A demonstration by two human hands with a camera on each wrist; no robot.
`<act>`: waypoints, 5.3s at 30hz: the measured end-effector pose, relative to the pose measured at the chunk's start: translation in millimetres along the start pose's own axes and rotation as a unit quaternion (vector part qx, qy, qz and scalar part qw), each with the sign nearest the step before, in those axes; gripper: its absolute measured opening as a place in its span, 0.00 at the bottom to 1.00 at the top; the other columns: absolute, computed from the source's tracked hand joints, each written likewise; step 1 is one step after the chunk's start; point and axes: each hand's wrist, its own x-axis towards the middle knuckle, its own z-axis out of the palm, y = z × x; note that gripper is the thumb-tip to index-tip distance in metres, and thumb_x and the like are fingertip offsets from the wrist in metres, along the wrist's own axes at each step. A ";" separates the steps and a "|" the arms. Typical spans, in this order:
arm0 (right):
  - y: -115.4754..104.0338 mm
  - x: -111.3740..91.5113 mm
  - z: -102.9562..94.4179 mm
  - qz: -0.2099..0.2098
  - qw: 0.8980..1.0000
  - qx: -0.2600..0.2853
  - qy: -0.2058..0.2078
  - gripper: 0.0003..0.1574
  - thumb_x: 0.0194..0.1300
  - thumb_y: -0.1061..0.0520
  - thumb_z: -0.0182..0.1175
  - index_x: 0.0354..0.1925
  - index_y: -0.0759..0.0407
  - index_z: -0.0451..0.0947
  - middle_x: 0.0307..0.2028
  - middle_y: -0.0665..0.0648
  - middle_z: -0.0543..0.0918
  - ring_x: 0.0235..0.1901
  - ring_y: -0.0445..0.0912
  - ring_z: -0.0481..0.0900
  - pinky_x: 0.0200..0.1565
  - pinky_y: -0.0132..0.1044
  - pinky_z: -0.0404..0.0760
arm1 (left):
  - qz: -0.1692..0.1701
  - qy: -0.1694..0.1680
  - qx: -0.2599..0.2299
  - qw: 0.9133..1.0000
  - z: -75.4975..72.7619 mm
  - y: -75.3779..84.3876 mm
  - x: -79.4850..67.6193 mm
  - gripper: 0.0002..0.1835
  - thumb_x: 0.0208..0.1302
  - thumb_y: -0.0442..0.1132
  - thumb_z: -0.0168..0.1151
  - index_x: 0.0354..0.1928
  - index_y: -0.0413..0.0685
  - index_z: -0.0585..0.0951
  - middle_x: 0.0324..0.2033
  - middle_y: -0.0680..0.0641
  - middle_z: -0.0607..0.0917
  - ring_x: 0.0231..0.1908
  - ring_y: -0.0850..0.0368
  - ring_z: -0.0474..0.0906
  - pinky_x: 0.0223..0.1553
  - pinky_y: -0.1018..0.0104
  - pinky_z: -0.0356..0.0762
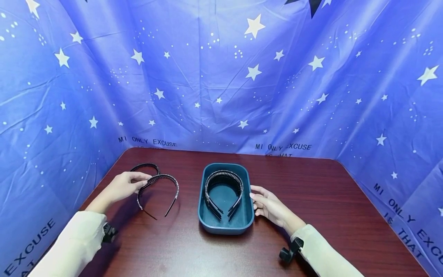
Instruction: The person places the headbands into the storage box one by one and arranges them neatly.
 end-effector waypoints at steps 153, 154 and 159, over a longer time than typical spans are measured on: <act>8.3 2.6 0.0 -0.050 0.997 0.053 -0.026 0.36 0.79 0.60 0.49 0.74 0.71 0.46 0.42 0.55 0.81 0.33 0.42 0.79 0.36 0.33 0.83 | 0.060 -0.099 -0.052 0.992 115.9 123.0 114.8 0.12 0.70 0.35 0.63 0.52 0.45 0.87 0.43 0.48 0.88 0.26 0.59 0.82 0.33 0.65 0.83; 8.1 2.6 0.2 -0.050 0.997 0.053 -0.025 0.36 0.79 0.60 0.49 0.74 0.71 0.47 0.42 0.55 0.81 0.33 0.42 0.79 0.36 0.33 0.83 | 0.061 -0.100 -0.053 0.992 116.2 123.1 115.0 0.12 0.70 0.35 0.63 0.52 0.44 0.87 0.43 0.48 0.88 0.26 0.59 0.82 0.34 0.65 0.83; 7.8 2.0 1.0 -0.050 0.997 0.055 -0.024 0.36 0.79 0.61 0.49 0.74 0.71 0.46 0.42 0.55 0.80 0.33 0.42 0.79 0.36 0.34 0.83 | 0.059 -0.101 -0.056 0.992 116.2 123.2 114.6 0.12 0.70 0.35 0.63 0.52 0.44 0.86 0.44 0.47 0.88 0.27 0.59 0.83 0.34 0.65 0.83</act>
